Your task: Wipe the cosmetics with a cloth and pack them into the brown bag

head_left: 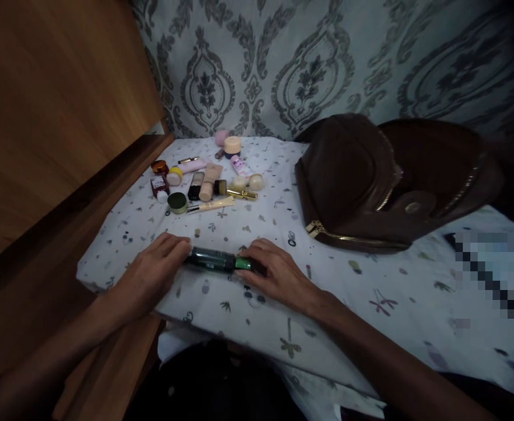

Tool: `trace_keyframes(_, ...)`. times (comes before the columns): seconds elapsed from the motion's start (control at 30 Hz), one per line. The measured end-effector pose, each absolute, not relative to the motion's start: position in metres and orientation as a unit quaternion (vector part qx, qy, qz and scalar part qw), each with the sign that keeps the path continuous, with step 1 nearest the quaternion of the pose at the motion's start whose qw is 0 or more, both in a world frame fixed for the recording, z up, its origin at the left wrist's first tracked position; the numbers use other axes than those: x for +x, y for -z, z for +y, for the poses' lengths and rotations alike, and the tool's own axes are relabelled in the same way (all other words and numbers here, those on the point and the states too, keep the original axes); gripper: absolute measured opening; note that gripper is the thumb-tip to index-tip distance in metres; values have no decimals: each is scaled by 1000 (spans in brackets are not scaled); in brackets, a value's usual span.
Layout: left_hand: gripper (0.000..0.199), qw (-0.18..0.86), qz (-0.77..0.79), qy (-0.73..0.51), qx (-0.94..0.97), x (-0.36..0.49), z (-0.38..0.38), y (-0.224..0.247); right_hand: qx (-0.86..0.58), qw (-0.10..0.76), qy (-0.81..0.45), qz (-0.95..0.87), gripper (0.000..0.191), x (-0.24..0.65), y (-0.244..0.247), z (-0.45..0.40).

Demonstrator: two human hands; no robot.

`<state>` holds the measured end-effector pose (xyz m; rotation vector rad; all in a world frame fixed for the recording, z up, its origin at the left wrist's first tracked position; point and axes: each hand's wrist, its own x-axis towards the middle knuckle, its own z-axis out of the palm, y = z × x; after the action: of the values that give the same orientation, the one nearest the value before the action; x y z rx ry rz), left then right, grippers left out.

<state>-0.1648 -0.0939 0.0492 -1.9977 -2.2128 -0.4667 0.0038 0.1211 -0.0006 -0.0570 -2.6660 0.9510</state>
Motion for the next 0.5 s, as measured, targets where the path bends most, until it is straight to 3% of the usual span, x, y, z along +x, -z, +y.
trace_keyframes(0.27, 19, 67, -640, 129, -755, -117, -45, -47, -16, 165, -384, -908, 17, 5, 8, 122)
trace_keyframes(0.5, 15, 10, -726, 176, -664, -155, -88, -47, -16, 149, -437, -887, 22, 4, 7, 121)
